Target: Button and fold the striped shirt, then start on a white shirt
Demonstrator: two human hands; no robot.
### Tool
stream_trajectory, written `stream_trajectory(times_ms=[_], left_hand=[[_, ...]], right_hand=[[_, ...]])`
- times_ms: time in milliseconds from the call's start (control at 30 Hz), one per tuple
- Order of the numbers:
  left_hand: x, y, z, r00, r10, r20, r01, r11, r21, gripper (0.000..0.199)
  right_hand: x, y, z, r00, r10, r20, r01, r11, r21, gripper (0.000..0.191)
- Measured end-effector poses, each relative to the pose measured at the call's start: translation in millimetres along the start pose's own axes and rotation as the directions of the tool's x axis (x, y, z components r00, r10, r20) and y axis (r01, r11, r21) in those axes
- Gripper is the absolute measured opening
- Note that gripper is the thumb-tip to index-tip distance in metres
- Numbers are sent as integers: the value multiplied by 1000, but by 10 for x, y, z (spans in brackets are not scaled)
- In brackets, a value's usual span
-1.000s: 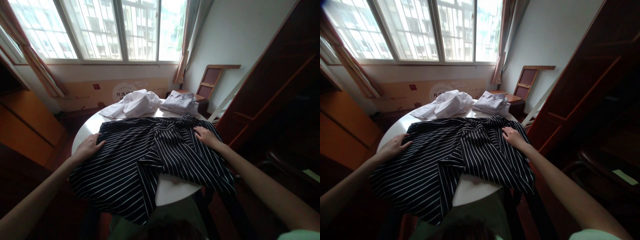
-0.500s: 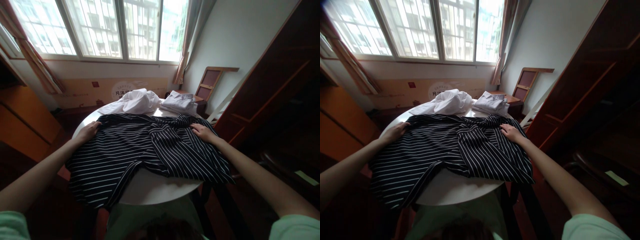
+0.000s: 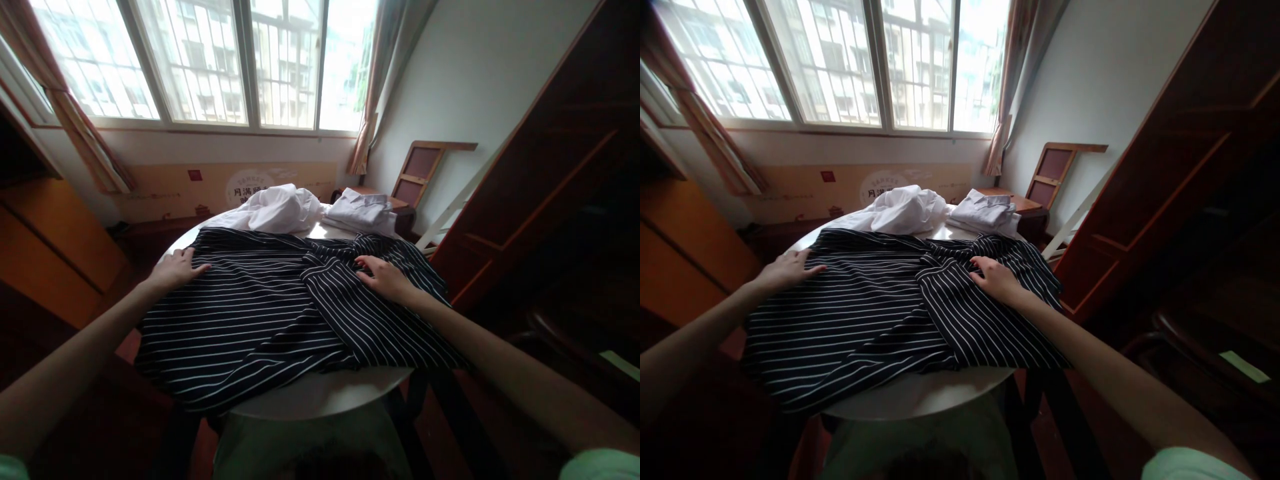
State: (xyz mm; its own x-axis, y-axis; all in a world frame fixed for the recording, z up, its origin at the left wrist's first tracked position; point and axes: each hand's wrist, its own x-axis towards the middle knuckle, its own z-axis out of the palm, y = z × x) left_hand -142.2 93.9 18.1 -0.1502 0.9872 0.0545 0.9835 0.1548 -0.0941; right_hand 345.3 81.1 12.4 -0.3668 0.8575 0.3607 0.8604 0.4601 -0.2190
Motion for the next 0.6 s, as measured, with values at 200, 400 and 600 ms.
stream_trajectory(times_ms=[200, 400, 600], left_hand=[[-310, -304, 34, 975, -190, 115, 190, 982, 5, 80], [-314, -71, 159, 996, -76, 41, 74, 997, 29, 41], [-35, -11, 143, 999, -6, -52, 9, 998, 59, 34]], right_hand=[[-54, -295, 219, 999, 18, 51, -14, 997, -76, 36], [-77, -208, 364, 999, -32, 4, 33, 992, -121, 34], [2, -125, 340, 998, -44, 40, 49, 991, -128, 36]])
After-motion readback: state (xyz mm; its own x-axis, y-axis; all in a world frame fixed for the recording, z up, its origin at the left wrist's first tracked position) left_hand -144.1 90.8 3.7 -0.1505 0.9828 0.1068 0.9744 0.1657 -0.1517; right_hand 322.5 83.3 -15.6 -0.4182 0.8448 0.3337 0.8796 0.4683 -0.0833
